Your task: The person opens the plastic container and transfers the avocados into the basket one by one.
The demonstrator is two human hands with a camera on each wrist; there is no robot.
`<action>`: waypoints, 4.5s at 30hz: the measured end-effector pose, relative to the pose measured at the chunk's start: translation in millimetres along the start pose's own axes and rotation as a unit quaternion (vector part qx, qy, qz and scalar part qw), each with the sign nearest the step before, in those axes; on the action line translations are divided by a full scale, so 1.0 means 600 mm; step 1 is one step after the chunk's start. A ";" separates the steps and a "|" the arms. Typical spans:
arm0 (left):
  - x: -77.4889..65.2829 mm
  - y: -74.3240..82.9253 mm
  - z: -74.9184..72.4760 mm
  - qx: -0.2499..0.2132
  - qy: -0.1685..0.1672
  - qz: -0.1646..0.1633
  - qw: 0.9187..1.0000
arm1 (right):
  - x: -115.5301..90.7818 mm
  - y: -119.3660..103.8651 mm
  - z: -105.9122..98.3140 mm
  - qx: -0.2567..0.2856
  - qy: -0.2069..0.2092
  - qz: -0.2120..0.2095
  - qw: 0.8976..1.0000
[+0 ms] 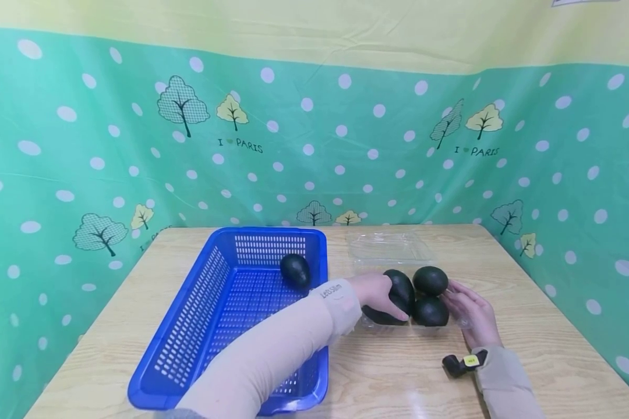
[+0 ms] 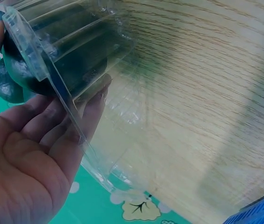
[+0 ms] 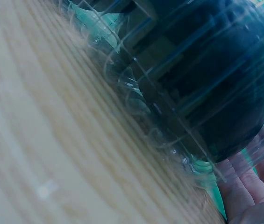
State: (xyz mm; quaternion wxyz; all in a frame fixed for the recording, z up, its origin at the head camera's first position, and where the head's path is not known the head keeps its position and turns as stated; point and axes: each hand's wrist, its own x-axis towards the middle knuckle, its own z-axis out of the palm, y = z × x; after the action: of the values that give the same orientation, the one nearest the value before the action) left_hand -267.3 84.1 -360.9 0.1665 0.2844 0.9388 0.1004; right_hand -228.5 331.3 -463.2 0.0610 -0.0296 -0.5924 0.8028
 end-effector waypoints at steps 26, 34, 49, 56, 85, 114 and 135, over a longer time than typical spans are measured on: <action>0.004 -0.008 -0.001 -0.033 -0.014 0.034 0.999 | 0.000 0.000 0.004 -0.006 0.005 0.001 1.000; 0.009 -0.011 0.000 -0.056 -0.003 0.050 0.997 | 0.000 0.001 0.003 0.000 -0.002 -0.004 1.000; 0.019 -0.014 0.000 -0.100 0.051 0.091 0.989 | -0.001 -0.001 0.002 -0.003 0.003 0.003 1.000; 0.014 -0.010 -0.008 -0.104 0.078 0.123 0.984 | -0.001 -0.001 0.003 -0.004 0.004 0.007 1.000; -0.008 0.001 -0.055 -0.221 0.109 0.120 0.962 | -0.001 -0.002 0.004 0.012 -0.003 0.003 1.000; -0.050 -0.016 -0.120 -0.256 0.137 0.093 0.952 | 0.000 -0.003 0.005 -0.009 -0.001 0.004 1.000; -0.092 -0.065 -0.143 -0.247 0.152 0.073 0.954 | 0.001 0.003 0.001 0.029 -0.031 -0.026 0.999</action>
State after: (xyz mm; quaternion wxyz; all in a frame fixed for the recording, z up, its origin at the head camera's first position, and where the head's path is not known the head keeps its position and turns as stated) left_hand -275.5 13.0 -278.6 0.0788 0.2838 0.8753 0.3835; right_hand -229.4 330.3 -464.8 0.0643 0.0127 -0.5714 0.8180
